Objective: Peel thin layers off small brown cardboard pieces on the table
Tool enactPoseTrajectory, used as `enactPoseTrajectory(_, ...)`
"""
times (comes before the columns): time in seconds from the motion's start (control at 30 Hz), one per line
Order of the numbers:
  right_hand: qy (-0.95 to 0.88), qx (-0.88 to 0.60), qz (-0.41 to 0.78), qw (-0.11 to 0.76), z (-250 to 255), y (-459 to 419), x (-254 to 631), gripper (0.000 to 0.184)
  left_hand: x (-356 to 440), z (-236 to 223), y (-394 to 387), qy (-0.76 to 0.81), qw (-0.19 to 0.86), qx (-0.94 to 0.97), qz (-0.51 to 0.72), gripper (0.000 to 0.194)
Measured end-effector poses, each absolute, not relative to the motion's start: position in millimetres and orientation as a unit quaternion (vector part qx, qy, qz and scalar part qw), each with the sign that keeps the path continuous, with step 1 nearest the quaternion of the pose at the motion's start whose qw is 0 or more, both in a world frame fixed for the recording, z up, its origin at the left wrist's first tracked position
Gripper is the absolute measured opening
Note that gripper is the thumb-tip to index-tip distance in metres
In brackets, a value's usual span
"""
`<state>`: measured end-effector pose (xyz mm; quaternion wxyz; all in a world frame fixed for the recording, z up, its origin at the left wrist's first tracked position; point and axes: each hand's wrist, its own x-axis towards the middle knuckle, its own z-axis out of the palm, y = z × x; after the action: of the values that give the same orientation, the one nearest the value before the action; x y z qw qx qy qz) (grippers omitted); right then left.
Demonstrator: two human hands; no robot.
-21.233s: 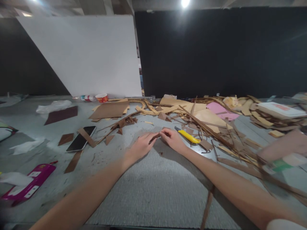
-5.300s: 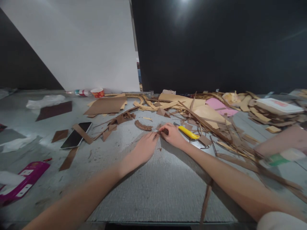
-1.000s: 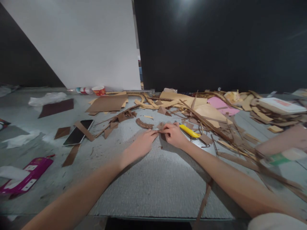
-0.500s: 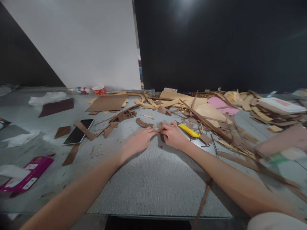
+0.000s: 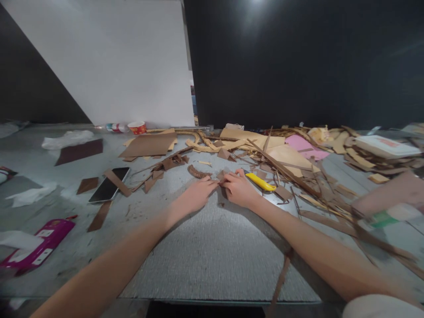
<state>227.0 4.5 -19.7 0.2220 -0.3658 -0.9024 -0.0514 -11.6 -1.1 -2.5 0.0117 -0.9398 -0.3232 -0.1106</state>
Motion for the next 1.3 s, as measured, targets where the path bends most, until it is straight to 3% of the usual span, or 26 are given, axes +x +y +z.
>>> enactPoseTrajectory(0.27,-0.893,-0.386,-0.045,0.226,-20,4,228,0.034,-14,5,-3,-0.309,-0.001,-0.945,-0.106,0.044)
enactPoseTrajectory(0.4,-0.889,-0.388,-0.002,0.243,-19,6,229,0.037,-19,0,-1,-0.310,-0.062,-0.932,-0.178,0.054)
enactPoseTrajectory(0.5,-0.889,-0.388,0.010,0.243,-18,6,229,0.032,-22,-7,3,-0.310,-0.053,-0.923,-0.221,0.059)
enactPoseTrajectory(0.93,-0.911,-0.330,-0.007,0.248,-20,25,242,0.016,-20,-13,8,-0.308,-0.071,-0.928,-0.198,0.053)
enactPoseTrajectory(1.17,-0.933,-0.275,-0.044,0.228,-21,27,243,0.032,-20,-20,14,-0.305,-0.105,-0.922,-0.213,0.054)
enactPoseTrajectory(1.3,-0.935,-0.270,-0.063,0.222,-19,25,239,0.028,-19,-25,18,-0.314,-0.136,-0.913,-0.224,0.053)
